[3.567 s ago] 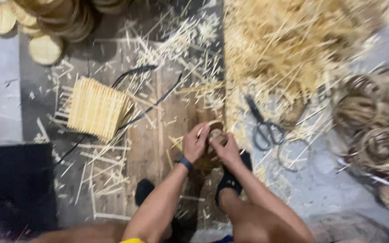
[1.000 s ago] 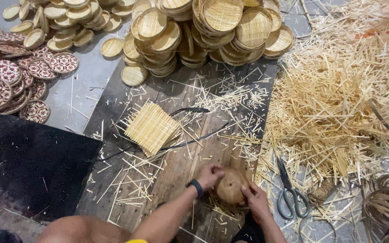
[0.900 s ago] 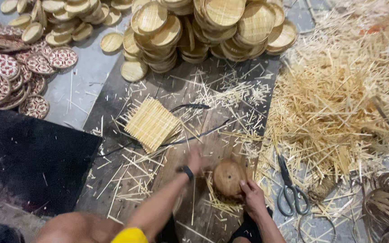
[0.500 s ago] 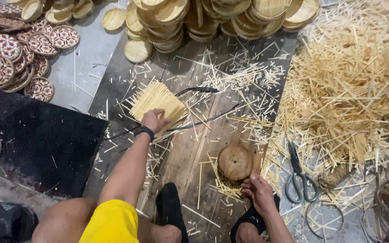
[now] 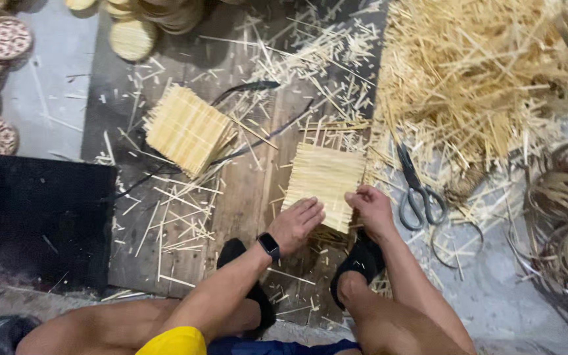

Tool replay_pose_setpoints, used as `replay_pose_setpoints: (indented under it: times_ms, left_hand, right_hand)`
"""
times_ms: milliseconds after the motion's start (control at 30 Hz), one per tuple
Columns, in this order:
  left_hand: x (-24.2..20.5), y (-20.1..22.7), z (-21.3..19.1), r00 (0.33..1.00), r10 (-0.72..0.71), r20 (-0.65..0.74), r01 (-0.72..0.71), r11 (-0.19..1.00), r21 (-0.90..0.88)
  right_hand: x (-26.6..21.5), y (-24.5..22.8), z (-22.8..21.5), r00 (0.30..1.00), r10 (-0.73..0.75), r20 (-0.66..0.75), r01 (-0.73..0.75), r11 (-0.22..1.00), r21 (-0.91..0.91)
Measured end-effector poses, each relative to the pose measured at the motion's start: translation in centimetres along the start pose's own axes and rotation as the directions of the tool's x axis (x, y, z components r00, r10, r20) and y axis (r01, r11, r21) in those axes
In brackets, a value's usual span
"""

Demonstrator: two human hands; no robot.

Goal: The person weaves bamboo strips to form a base and uses large shears to trim the excess edges around a circular wooden mold.

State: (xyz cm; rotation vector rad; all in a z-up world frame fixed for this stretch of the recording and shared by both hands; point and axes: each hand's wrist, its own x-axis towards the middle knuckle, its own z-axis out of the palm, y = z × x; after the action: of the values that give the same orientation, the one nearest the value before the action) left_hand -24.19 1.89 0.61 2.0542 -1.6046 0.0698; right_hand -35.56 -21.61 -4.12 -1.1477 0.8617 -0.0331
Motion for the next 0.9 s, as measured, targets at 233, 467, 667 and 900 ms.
replay_pose_setpoints:
  times_ms: [233,467,667,900]
  left_hand:
    - [2.0,-2.6,0.0,0.704,-0.709,0.039,0.682,0.659,-0.317]
    - [-1.3,-10.3,7.0,0.4,-0.771,0.495,0.732,-0.057,-0.679]
    - [-1.1,-10.4,5.0,0.325,-0.783,0.53,0.808,-0.061,-0.586]
    - [4.3,-4.9,-3.8,0.796,-0.584,-0.16,0.551,0.808,-0.209]
  right_hand:
    - [1.1,1.6,-0.2,0.984,-0.163,-0.066,0.143,0.959,-0.244]
    - [0.8,1.5,0.4,0.977,-0.179,-0.118,0.142,0.952,-0.272]
    - [1.3,4.8,-4.4,0.886,-0.344,-0.31,0.288,0.934,-0.213]
    - [-7.4,8.5,-22.3,0.637,-0.525,-0.565,-0.258,0.545,-0.798]
